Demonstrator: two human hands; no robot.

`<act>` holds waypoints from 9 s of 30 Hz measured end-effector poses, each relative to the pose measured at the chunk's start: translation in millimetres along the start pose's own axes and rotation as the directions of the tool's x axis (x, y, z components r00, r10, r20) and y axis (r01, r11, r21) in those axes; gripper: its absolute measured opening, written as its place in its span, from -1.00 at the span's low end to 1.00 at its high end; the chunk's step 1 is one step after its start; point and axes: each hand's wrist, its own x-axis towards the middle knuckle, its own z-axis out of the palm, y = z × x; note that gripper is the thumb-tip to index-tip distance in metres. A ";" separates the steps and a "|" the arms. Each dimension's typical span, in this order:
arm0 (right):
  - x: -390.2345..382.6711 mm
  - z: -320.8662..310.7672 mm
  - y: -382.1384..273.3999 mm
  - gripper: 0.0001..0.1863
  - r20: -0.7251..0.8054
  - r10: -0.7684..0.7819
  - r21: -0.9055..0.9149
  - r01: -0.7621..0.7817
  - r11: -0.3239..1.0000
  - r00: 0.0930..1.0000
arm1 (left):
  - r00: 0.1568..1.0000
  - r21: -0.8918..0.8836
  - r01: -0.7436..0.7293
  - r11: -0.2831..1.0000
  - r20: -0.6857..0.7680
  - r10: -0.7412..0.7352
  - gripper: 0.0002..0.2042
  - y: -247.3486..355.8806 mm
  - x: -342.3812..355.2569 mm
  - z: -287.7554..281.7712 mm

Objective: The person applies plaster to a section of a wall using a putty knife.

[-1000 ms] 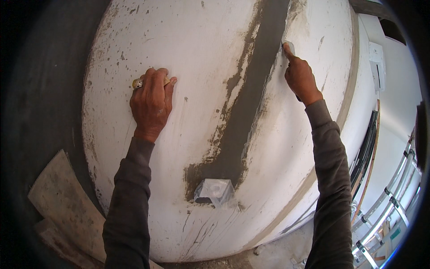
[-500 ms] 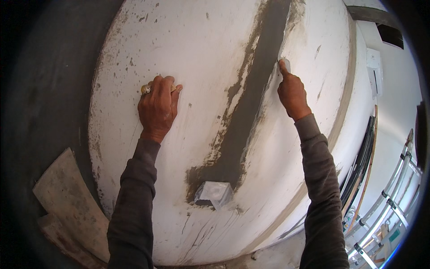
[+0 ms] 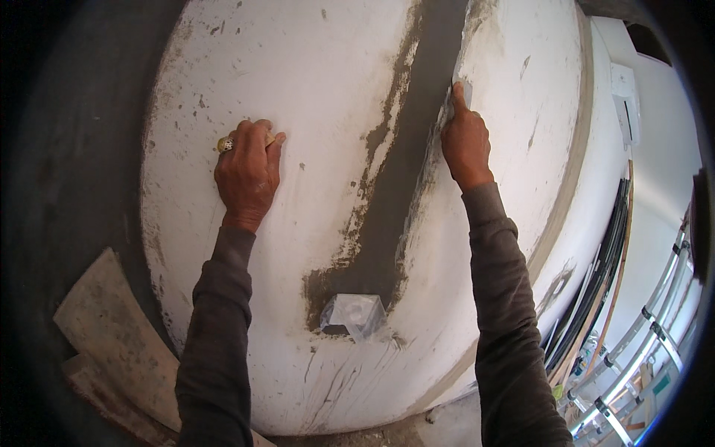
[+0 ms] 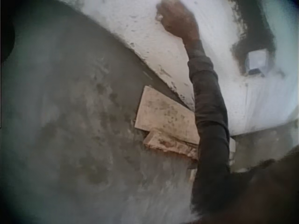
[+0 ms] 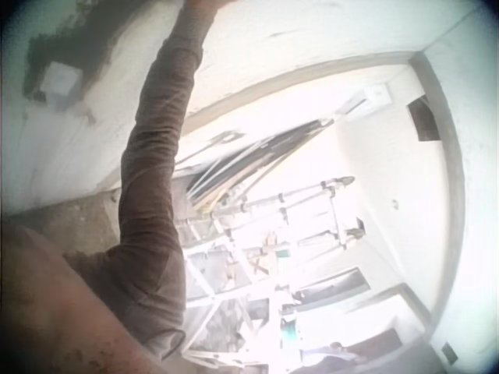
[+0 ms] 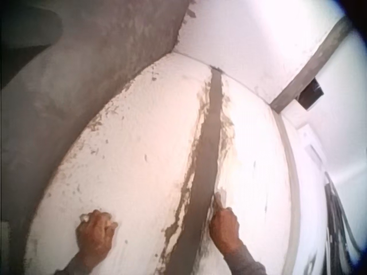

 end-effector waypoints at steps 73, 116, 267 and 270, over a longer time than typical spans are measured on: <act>89.8 -10.1 19.0 -0.43 -0.150 -0.187 -0.050 0.182 0.982 0.971 | 1.000 -0.026 -0.023 0.999 -0.017 0.022 -0.82 -1.9 -2.3 0.4; 115.8 -19.2 22.5 -0.46 -0.086 -0.142 -0.118 0.131 0.984 0.986 | 1.000 -0.058 0.005 0.998 -0.024 -0.007 -0.82 -3.6 -3.8 5.5; 293.9 -59.2 69.3 -0.65 -0.076 -0.411 -0.237 0.384 0.892 0.908 | 1.000 -0.169 0.009 0.986 -0.003 -0.009 -0.78 -5.3 -6.5 -0.1; 263.0 -60.7 42.2 -0.66 0.033 -0.134 0.031 0.133 0.991 0.990 | 1.000 -0.156 0.013 0.988 0.022 -0.010 -0.78 -8.4 -3.4 -3.9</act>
